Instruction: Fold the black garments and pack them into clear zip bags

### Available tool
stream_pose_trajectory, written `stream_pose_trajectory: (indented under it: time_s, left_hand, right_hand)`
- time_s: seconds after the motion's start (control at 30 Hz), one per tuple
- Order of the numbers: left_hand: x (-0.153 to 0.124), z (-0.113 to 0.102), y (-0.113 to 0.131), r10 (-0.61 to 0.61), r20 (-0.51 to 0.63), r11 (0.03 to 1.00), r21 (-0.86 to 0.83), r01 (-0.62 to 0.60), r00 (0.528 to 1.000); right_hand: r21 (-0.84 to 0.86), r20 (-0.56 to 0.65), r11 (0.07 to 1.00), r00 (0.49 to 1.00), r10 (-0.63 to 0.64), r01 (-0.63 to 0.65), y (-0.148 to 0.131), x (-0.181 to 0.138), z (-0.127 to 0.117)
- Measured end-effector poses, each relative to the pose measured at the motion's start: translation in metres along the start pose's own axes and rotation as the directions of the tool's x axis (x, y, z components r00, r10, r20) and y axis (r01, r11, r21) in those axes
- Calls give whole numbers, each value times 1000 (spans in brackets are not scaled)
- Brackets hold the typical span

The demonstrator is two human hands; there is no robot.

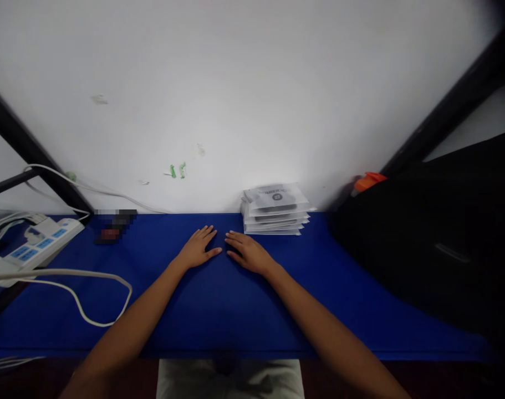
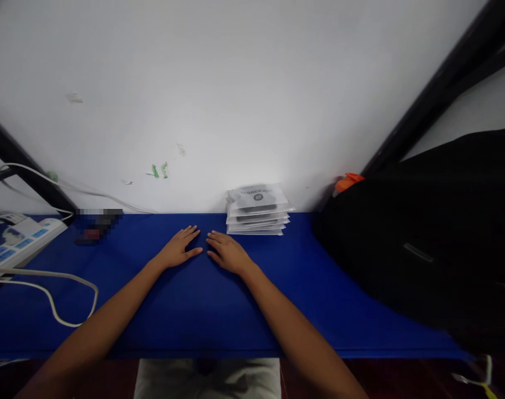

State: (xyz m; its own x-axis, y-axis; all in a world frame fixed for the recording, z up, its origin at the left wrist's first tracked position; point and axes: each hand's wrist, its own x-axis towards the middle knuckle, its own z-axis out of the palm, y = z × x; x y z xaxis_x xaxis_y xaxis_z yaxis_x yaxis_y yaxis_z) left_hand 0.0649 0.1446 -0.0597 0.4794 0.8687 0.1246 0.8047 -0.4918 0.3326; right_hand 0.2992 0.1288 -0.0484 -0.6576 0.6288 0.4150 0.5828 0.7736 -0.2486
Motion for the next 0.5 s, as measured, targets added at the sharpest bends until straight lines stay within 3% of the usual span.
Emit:
stream_pose_trajectory:
  time_s: [0.13,0.33,0.5]
  left_hand:
    - [0,-1,1,-1,5,1000,2,1,1000]
    - [-1,-3,2,-12,29,1000,-16,12,1000]
    - [-1,-4,1,-15,36,1000,-23,15,999]
  right_hand:
    - [-161,-222,987,973,-67,31,0,-1,-21]
    - [-381,-451,868,884,126,-318,31,-17,-62]
    - [-443,-495,758,835,238,-479,52,-29,-74]
